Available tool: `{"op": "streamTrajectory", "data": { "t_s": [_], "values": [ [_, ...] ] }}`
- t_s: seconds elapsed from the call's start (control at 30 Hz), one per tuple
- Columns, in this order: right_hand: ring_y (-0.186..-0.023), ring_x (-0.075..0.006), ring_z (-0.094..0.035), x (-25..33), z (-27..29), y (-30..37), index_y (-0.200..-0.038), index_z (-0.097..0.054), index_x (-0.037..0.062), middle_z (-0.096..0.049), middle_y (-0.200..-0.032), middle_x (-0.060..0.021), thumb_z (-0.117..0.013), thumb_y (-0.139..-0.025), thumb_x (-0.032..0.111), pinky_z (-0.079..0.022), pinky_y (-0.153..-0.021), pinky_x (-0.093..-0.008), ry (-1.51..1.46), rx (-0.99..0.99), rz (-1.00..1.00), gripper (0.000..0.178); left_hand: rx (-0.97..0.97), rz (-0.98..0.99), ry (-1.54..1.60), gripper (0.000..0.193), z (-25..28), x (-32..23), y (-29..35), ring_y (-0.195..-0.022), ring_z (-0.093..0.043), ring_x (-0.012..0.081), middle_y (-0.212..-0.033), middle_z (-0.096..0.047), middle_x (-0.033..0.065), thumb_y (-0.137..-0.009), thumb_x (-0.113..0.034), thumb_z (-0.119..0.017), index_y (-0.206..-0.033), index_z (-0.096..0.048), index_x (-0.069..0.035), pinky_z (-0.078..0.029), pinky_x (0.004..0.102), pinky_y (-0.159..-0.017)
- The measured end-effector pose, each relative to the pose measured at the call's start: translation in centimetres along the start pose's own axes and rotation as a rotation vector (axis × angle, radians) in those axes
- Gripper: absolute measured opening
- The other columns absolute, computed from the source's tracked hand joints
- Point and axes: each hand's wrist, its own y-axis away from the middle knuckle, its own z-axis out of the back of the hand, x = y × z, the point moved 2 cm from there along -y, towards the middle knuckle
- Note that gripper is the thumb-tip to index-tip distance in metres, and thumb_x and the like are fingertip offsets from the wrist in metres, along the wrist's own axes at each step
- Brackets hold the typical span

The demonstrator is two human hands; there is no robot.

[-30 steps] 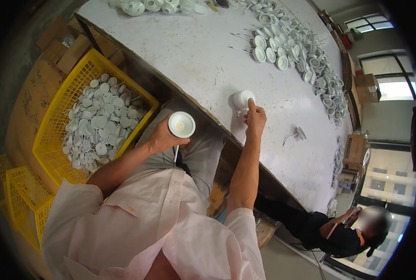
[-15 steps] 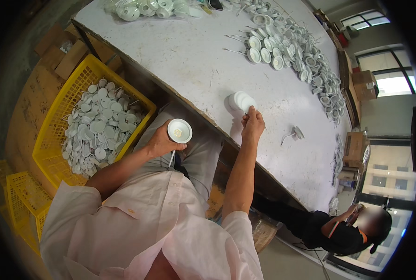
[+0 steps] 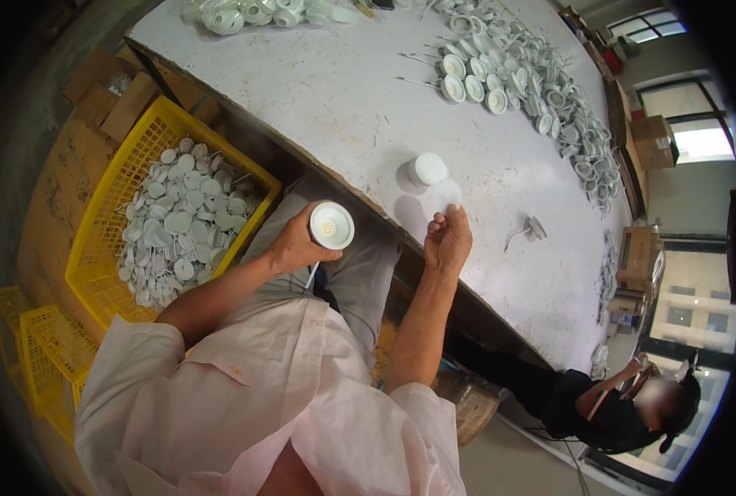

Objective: The person assembles round light fixtures by taking base units from a crate, picking up round covers from the table, snapping the covers onto the bases, and placing the assembled lights on the table.

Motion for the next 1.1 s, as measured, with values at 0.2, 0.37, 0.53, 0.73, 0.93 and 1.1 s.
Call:
{"op": "streamTrajectory", "data": {
  "t_s": [0.2, 0.37, 0.53, 0.73, 0.93, 1.1],
  "values": [
    [-0.056, -0.0089, -0.053, -0.7, -0.9, 3.9, -0.100, -0.061, -0.0019, -0.061, -0.075, -0.0037, -0.053, -0.087, 0.005, -0.045, -0.052, -0.0211, 0.337, 0.017, 0.088, 0.017, 0.111, 0.159, 0.291, 0.069, -0.8, -1.4, -1.7, -0.094, -0.060, 0.0160, -0.107, -0.058, 0.0079, -0.066, 0.004, -0.074, -0.125, -0.039, -0.002, -0.052, 0.0299, -0.080],
    [-0.062, -0.0168, -0.058, -2.4, -1.4, 7.4, -0.102, -0.064, 0.0019, -0.067, -0.088, -0.0092, -0.057, -0.080, -0.002, -0.049, -0.061, -0.0281, 1.006, 0.243, 0.739, 0.023, 0.251, 0.196, 0.536, 0.072, -1.2, -2.3, -2.2, -0.093, -0.063, 0.0210, -0.107, -0.057, 0.0122, -0.069, 0.003, -0.074, -0.128, -0.034, -0.003, -0.055, 0.0323, -0.075],
    [-0.078, -0.0278, -0.058, -3.5, -2.6, 9.4, -0.105, -0.064, 0.0036, -0.062, -0.109, -0.0111, -0.064, -0.066, -0.001, -0.049, -0.071, -0.0343, 1.242, 0.588, 1.076, 0.038, 0.235, 0.149, 0.425, 0.064, -1.2, -2.2, -2.1, -0.099, -0.057, 0.0180, -0.112, -0.054, 0.0127, -0.079, -0.017, -0.070, -0.129, -0.034, 0.000, -0.053, 0.0301, -0.078],
    [-0.079, -0.0262, -0.056, -4.2, -3.1, 10.2, -0.106, -0.064, 0.0050, -0.059, -0.117, -0.0080, -0.070, -0.062, 0.006, -0.049, -0.071, -0.0324, 1.294, 0.642, 1.104, 0.044, 0.166, 0.040, 0.247, 0.055, -1.3, -2.4, -1.8, -0.105, -0.052, 0.0174, -0.114, -0.053, 0.0124, -0.086, -0.025, -0.061, -0.128, -0.038, 0.001, -0.046, 0.0290, -0.089],
    [-0.076, -0.0218, -0.055, -4.7, -3.1, 10.3, -0.108, -0.064, 0.0091, -0.059, -0.119, -0.0030, -0.072, -0.059, 0.005, -0.049, -0.068, -0.0285, 1.298, 0.629, 1.162, 0.049, 0.121, 0.019, 0.213, 0.043, -1.3, -2.2, -1.4, -0.105, -0.053, 0.0175, -0.114, -0.053, 0.0116, -0.091, -0.022, -0.050, -0.127, -0.040, -0.001, -0.045, 0.0307, -0.089],
    [-0.071, -0.0189, -0.054, -5.3, -2.6, 10.2, -0.109, -0.065, 0.0112, -0.060, -0.118, -0.0014, -0.071, -0.058, 0.003, -0.049, -0.065, -0.0267, 1.301, 0.632, 1.197, 0.052, 0.099, -0.021, 0.191, 0.037, -1.3, -2.0, -1.0, -0.102, -0.054, 0.0172, -0.111, -0.055, 0.0122, -0.091, -0.014, -0.040, -0.126, -0.041, -0.001, -0.045, 0.0299, -0.088]
  ]
}}
